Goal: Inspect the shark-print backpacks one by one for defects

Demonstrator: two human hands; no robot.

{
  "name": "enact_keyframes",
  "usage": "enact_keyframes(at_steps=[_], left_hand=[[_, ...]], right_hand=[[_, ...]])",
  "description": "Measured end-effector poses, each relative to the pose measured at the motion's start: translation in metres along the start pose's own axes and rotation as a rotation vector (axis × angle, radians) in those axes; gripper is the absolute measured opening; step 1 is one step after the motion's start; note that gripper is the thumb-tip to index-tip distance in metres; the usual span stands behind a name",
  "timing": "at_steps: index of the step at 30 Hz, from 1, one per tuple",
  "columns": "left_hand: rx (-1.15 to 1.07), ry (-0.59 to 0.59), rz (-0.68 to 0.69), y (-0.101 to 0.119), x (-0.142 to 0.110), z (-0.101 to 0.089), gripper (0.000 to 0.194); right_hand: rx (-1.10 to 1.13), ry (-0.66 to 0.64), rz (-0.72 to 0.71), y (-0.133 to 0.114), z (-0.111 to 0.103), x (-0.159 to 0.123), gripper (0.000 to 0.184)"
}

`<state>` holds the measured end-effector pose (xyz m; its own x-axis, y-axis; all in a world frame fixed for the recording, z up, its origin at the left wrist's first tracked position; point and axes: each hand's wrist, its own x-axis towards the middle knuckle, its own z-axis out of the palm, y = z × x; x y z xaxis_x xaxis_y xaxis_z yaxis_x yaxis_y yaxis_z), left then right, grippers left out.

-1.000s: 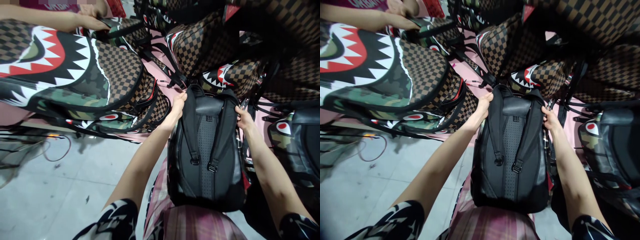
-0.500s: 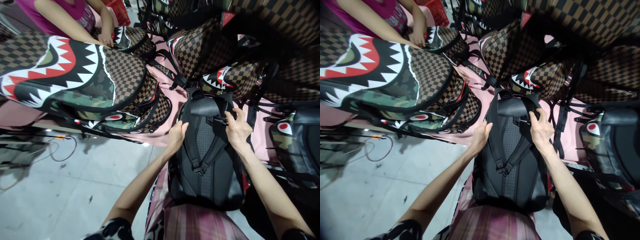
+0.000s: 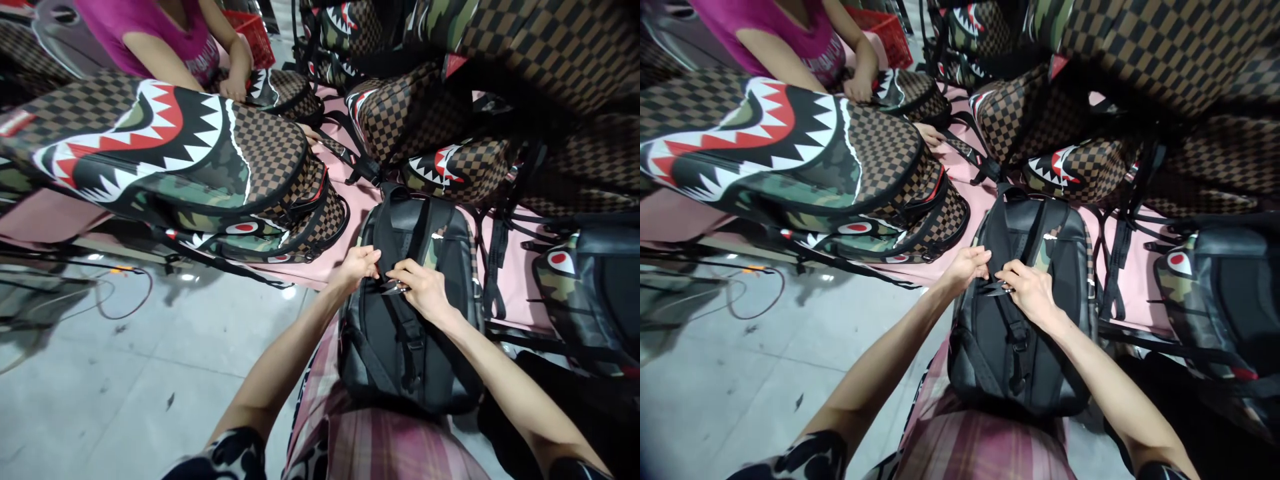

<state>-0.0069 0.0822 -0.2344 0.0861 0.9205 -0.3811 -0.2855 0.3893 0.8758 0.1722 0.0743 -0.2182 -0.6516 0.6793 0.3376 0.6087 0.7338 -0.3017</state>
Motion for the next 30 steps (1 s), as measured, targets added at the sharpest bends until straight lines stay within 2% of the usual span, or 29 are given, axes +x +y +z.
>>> enact_keyframes(at_steps=[4,6,8,11,13,16,18,19,21,23,24,25,27,30], left_hand=[[0.042,0.008,0.010,0.000,0.000,0.002,0.033],[0.075,0.016,0.026,0.000,-0.002,0.003,0.032],[0.109,0.021,0.047,0.000,-0.004,0.003,0.031],[0.153,0.025,0.080,-0.003,-0.006,0.002,0.028],[0.188,0.036,0.098,-0.008,-0.004,0.002,0.027],[0.263,0.076,0.122,-0.020,0.000,0.000,0.020],[0.302,0.126,0.157,-0.027,0.000,0.000,0.016],[0.354,0.174,0.212,-0.030,-0.002,0.000,0.025],[0.574,0.306,0.423,-0.033,-0.009,0.000,0.040],[0.922,0.426,0.711,-0.032,-0.018,0.000,0.037],[1.093,0.446,0.847,-0.032,-0.021,-0.001,0.031],[1.227,0.434,0.953,-0.030,-0.024,-0.003,0.026],[1.398,0.330,1.083,-0.026,-0.027,-0.005,0.020],[1.487,0.166,1.072,-0.017,-0.026,-0.008,0.021]], right_hand=[[-0.116,-0.077,-0.050,-0.005,0.007,0.000,0.020],[-0.042,-0.085,-0.010,-0.008,0.011,0.002,0.021],[0.213,-0.032,0.141,-0.008,0.014,0.004,0.022],[0.769,0.101,0.479,-0.004,0.015,0.006,0.024],[1.005,0.092,0.607,0.001,0.015,0.006,0.030],[1.075,-0.028,0.649,0.006,0.017,0.003,0.038],[1.085,-0.049,0.686,0.009,0.019,0.002,0.043],[1.099,-0.037,0.706,0.009,0.021,0.002,0.044],[1.117,-0.015,0.729,0.010,0.023,0.003,0.046],[1.113,-0.007,0.730,0.010,0.025,0.004,0.046],[1.106,-0.006,0.728,0.010,0.025,0.004,0.046],[1.099,-0.003,0.727,0.010,0.025,0.004,0.046],[1.082,-0.001,0.723,0.010,0.026,0.004,0.046],[1.053,-0.010,0.713,0.009,0.029,0.006,0.044]])
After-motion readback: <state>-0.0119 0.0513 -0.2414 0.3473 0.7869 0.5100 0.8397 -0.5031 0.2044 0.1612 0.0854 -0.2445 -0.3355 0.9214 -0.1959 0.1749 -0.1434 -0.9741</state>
